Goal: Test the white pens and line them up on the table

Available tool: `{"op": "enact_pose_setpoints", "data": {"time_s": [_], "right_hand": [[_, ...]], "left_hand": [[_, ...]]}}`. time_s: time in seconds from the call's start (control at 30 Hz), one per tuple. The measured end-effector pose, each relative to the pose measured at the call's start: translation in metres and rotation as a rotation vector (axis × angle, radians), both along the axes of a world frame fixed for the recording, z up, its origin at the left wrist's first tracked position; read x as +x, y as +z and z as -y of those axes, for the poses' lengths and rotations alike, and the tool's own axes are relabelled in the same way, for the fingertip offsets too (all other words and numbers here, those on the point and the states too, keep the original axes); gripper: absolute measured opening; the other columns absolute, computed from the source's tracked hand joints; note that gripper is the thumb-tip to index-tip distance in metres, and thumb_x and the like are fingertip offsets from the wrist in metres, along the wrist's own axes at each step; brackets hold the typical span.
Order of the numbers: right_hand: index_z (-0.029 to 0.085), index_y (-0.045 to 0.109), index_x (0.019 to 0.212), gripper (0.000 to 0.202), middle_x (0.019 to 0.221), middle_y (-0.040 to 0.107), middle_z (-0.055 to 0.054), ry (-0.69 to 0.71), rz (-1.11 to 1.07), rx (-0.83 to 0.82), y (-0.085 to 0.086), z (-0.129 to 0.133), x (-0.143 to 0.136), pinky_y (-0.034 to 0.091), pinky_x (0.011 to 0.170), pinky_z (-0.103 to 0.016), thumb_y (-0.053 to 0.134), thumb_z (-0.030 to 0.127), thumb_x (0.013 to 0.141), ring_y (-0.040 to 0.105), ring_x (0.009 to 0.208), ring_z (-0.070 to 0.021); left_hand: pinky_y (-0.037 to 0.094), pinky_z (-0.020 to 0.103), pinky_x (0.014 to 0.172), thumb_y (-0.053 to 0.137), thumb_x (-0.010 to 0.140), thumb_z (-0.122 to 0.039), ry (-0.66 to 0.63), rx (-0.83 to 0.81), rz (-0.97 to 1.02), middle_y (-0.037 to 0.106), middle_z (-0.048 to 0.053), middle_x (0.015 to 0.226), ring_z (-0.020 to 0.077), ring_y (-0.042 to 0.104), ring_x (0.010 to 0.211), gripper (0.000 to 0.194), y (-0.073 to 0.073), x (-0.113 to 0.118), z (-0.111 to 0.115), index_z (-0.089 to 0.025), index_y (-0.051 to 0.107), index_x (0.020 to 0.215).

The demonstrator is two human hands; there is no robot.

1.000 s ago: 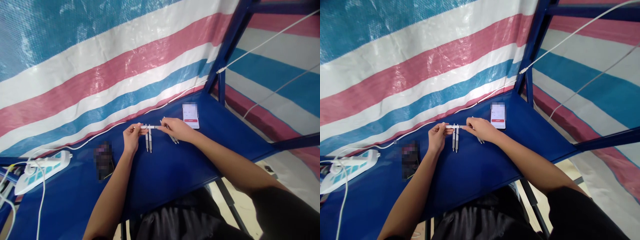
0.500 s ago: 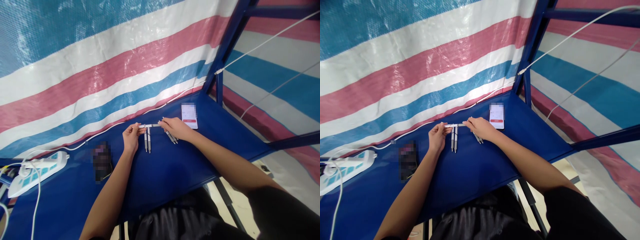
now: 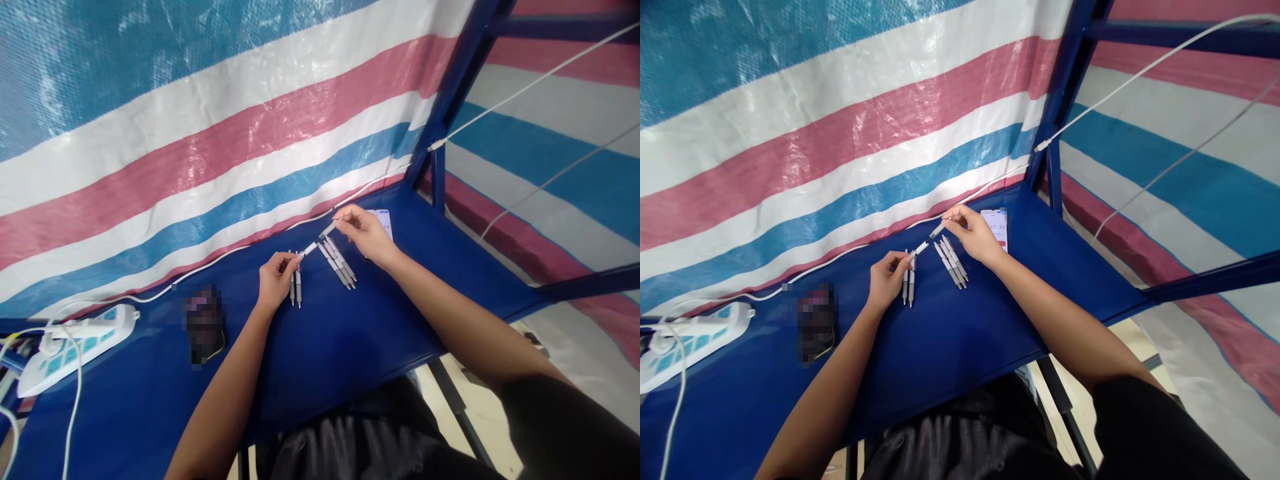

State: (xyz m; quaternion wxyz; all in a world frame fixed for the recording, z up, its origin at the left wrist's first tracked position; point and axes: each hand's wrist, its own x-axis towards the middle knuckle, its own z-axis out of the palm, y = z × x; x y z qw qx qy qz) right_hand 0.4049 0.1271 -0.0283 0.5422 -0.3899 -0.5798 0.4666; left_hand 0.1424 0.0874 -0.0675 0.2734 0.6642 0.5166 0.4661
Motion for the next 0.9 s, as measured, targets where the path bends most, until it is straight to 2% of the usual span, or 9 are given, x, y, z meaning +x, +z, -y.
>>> {"op": "enact_pose_setpoints", "data": {"time_s": [0.17,0.3,0.43,0.63,0.8,0.9], "right_hand": [[0.024,0.069,0.097,0.05,0.089,0.063,-0.001,-0.042,-0.04,0.026,0.002,-0.003,0.004,0.047,0.061,-0.029,0.087,0.068,0.083,0.055,0.074,-0.0153],[0.023,0.071,0.098,0.05,0.086,0.065,-0.002,-0.063,-0.082,0.021,0.003,-0.006,0.008,0.049,0.06,-0.029,0.09,0.065,0.08,0.062,0.076,-0.0172],[0.022,0.073,0.098,0.047,0.081,0.065,0.001,-0.091,-0.054,0.013,0.005,-0.008,0.013,0.048,0.059,-0.028,0.09,0.061,0.081,0.059,0.067,-0.0135],[0.022,0.075,0.1,0.043,0.088,0.068,0.0,-0.076,-0.049,0.002,0.004,-0.009,0.014,0.049,0.059,-0.029,0.091,0.057,0.081,0.058,0.064,-0.0116],[0.021,0.077,0.097,0.041,0.089,0.072,-0.001,0.057,-0.03,0.002,0.002,-0.005,0.007,0.048,0.059,-0.029,0.091,0.056,0.081,0.057,0.061,-0.0108],[0.021,0.076,0.098,0.045,0.087,0.071,-0.001,0.111,-0.013,-0.006,0.001,-0.002,0.002,0.048,0.06,-0.03,0.09,0.06,0.081,0.057,0.061,-0.0115]], "left_hand": [[0.048,0.029,0.069,0.074,0.099,-0.051,0.012,-0.014,0.049,0.073,0.003,0.079,0.0164,0.063,0.07,0.032,0.0,0.0,-0.001,-0.02,0.077,0.091],[0.049,0.029,0.07,0.073,0.099,-0.05,-0.01,-0.035,0.06,0.073,0.003,0.081,0.0167,0.063,0.072,0.031,0.0,0.0,-0.001,-0.02,0.077,0.094],[0.049,0.029,0.069,0.074,0.099,-0.05,-0.015,-0.031,0.062,0.073,0.003,0.082,0.0169,0.063,0.072,0.03,0.001,0.0,-0.001,-0.02,0.077,0.096],[0.05,0.03,0.07,0.072,0.1,-0.052,-0.033,-0.039,0.066,0.075,0.004,0.085,0.0173,0.064,0.073,0.032,0.002,0.002,0.0,-0.02,0.078,0.1],[0.052,0.031,0.073,0.071,0.101,-0.055,-0.054,-0.045,0.078,0.075,0.004,0.085,0.018,0.066,0.075,0.035,0.002,0.001,0.001,-0.02,0.079,0.101],[0.054,0.031,0.075,0.071,0.101,-0.057,-0.064,-0.046,0.083,0.075,0.004,0.084,0.0186,0.068,0.077,0.038,0.002,0.001,0.001,-0.02,0.079,0.1]]}}
